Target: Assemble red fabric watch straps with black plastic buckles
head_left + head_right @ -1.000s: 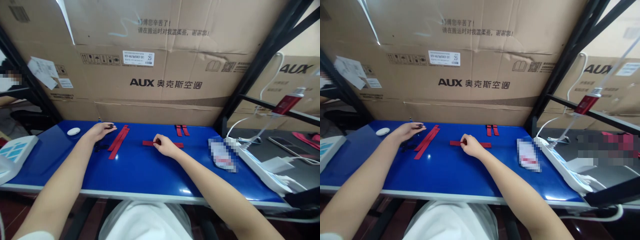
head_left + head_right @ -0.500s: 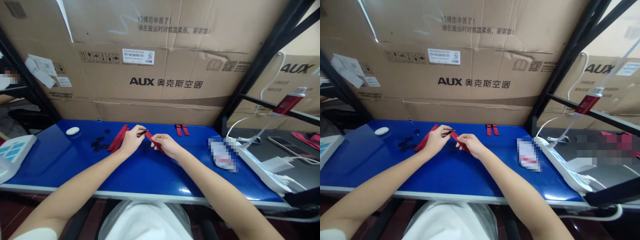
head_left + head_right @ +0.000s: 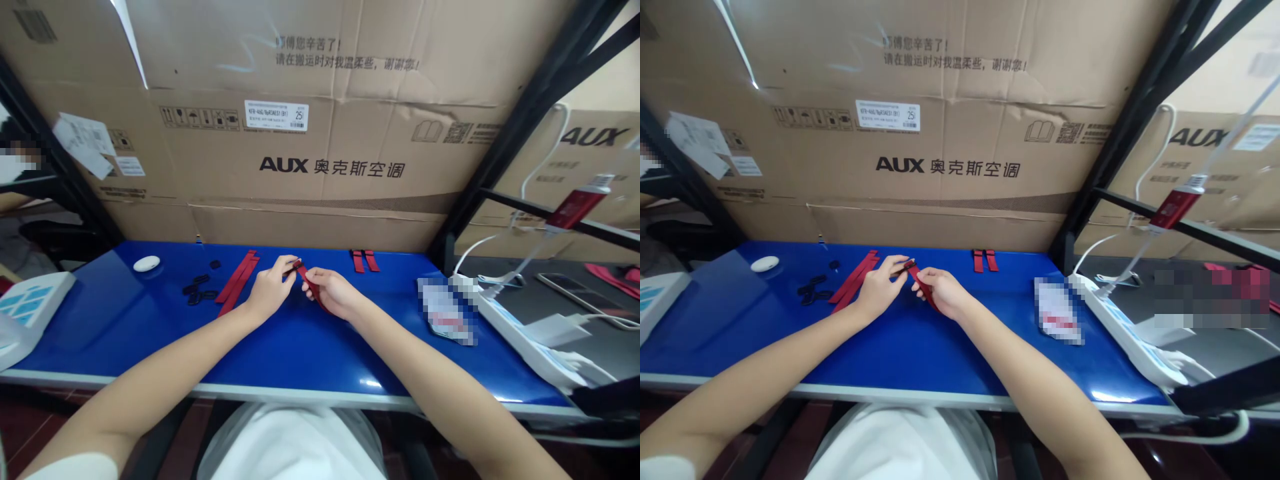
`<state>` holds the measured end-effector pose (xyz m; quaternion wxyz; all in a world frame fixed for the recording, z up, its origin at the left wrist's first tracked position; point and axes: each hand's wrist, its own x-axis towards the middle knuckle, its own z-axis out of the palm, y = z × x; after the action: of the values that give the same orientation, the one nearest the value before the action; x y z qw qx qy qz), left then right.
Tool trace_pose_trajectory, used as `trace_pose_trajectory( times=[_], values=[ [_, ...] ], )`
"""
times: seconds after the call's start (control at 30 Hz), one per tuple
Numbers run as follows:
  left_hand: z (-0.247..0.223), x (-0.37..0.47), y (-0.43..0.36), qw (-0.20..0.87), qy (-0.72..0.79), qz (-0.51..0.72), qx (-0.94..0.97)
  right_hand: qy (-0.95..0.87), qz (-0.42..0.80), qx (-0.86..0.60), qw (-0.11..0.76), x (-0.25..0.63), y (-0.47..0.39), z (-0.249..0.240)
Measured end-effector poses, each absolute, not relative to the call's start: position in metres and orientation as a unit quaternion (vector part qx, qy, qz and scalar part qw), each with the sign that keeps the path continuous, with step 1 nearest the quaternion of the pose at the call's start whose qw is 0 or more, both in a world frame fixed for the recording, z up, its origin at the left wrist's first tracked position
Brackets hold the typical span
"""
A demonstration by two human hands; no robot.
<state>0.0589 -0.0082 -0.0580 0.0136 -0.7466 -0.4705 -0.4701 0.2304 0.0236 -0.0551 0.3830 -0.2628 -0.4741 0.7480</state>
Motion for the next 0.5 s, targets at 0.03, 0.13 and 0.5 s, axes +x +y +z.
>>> trace_pose_trajectory(
  times=[0.03,0.13,0.5],
  values=[
    [-0.059,0.06,-0.008,0.023,-0.474,-0.46,-0.75,-0.466,0.752,-0.258,0.388,0.229,0.023,-0.055],
    [-0.062,0.063,-0.01,0.038,-0.474,-0.428,-0.768,-0.426,0.774,-0.231,0.407,0.225,0.021,-0.054],
    [-0.046,0.02,0.019,-0.038,-0.503,-0.474,-0.722,-0.466,0.725,-0.264,0.433,0.235,0.033,-0.057]
  ],
)
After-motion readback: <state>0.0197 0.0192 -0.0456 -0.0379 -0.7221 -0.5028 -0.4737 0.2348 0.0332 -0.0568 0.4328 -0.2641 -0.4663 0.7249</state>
